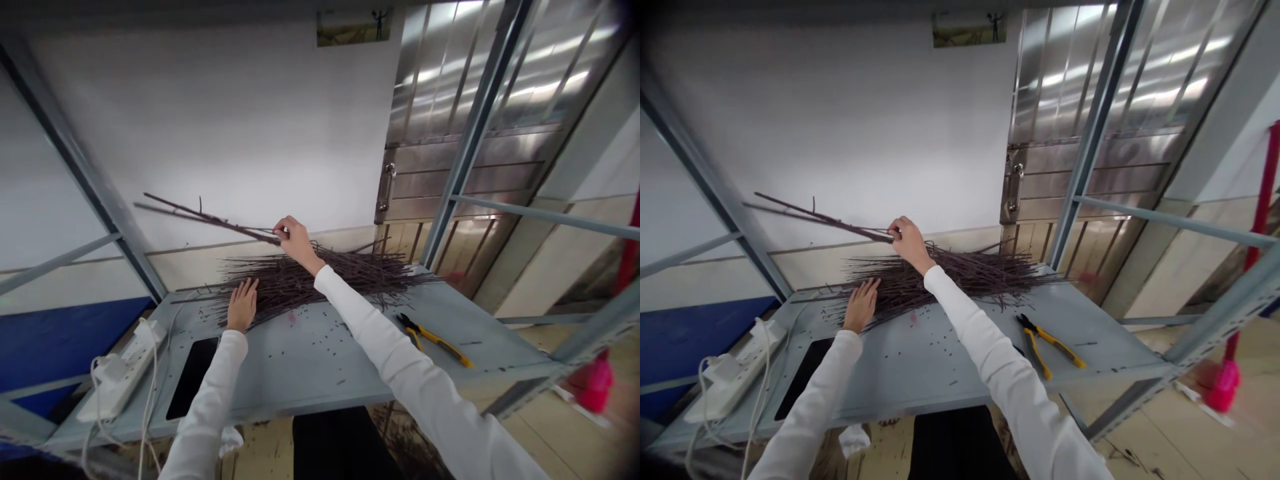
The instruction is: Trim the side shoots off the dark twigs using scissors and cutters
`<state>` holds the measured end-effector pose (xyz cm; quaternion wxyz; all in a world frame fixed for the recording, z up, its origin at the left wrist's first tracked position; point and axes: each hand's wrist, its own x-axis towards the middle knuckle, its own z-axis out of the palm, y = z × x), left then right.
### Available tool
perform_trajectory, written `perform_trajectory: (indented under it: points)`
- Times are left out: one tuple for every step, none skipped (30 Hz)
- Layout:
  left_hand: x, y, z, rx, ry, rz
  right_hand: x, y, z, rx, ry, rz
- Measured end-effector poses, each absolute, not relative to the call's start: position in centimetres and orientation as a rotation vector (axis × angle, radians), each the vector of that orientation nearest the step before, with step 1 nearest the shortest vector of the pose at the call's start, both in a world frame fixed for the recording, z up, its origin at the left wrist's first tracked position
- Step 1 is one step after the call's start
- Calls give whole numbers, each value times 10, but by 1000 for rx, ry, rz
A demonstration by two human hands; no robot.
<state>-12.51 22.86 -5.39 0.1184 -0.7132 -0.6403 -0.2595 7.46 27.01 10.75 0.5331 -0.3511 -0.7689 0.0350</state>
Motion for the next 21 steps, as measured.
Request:
perform_trajectory:
  points:
    - [-125,231,-62,-2121,-1913,-702,79,270,116,-827,-1807,74]
    - [-125,233,-69,-2140,-1955,-656,85,269,126,-817,-1783,65]
    - [-125,236,-75,-2152,-1988,-619,91,269,138,-809,-1763,56]
    - [-126,238,-79,-2159,-2017,-590,99,268,150,-799,-1746,48]
    - [-127,240,-83,-2162,-2041,-567,107,268,163,-786,-1734,36]
    - [-128,242,-85,-2165,-2059,-550,116,267,176,-771,-1722,20]
    - [-129,243,-87,-2167,-2075,-536,125,266,189,-747,-1710,-13]
    - [-130,245,-88,-2170,-2087,-526,135,264,201,-727,-1709,-54]
    - [-130,246,-89,-2173,-2098,-518,144,262,213,-718,-1713,-97]
    - [-130,247,-89,-2175,-2107,-514,154,258,224,-717,-1729,-141]
    - [-129,247,-89,-2176,-2117,-511,163,254,234,-724,-1745,-181]
    - [-129,248,-89,-2175,-2127,-510,171,249,244,-734,-1752,-222]
    - [-128,248,-89,-2173,-2138,-509,179,242,252,-750,-1753,-262]
    - [-128,248,-89,-2171,-2150,-508,187,235,260,-772,-1746,-304]
    - [-128,248,-88,-2170,-2161,-506,195,226,267,-796,-1730,-349]
    - [-127,248,-87,-2170,-2172,-503,203,216,274,-822,-1709,-390]
    - [-127,248,-86,-2170,-2183,-499,211,206,280,-838,-1682,-443]
    - [-127,249,-85,-2172,-2194,-493,220,195,287,-843,-1648,-494]
    - [-127,249,-83,-2174,-2207,-486,230,183,294,-841,-1612,-551]
    - [-127,250,-82,-2176,-2221,-478,239,172,301,-818,-1577,-611]
    - [-127,251,-80,-2179,-2236,-469,250,161,308,-782,-1578,-624]
